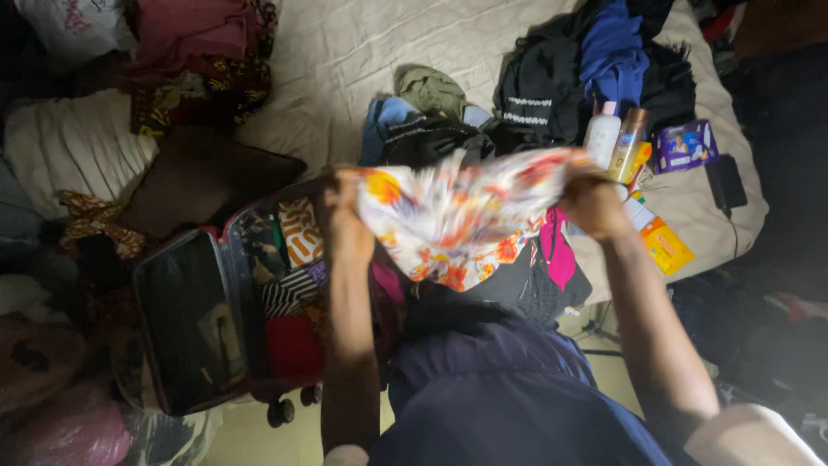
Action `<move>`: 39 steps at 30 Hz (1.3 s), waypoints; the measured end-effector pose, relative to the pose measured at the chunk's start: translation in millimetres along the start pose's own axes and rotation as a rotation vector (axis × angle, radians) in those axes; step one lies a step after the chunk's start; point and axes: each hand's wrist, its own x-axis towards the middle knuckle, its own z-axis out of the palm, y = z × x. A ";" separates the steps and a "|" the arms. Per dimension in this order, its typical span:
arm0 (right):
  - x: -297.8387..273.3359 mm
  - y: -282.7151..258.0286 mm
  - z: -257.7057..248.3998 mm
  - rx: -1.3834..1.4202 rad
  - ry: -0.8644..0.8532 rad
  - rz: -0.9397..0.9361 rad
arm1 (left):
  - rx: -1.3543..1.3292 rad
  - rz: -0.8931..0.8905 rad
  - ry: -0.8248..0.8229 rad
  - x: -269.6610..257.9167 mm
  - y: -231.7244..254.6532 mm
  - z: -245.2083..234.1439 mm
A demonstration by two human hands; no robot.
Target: The person picks up several garments from a bed, folds them by hand, and places them into an open suitcase.
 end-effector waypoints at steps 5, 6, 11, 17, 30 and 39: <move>-18.2 -87.4 5.2 0.228 0.066 -0.205 | 0.213 0.131 0.129 0.2 25.6 -20.0; -19.3 -95.3 13.3 0.253 0.085 -0.214 | 0.290 0.027 0.248 0.4 23.3 -18.1; -22.5 -99.8 35.7 0.092 0.177 -0.323 | 0.400 -0.001 0.070 -8.9 10.7 -7.3; -26.6 -71.4 40.2 -0.149 -0.027 -0.106 | 0.240 -0.084 -0.143 -14.6 -2.1 -11.6; -37.0 164.0 -37.4 -0.538 0.065 0.094 | 1.734 -0.068 0.144 -59.1 -205.8 -162.5; -58.9 158.8 46.5 -1.271 0.036 -0.274 | 1.835 0.240 -0.257 -108.4 -166.8 -60.9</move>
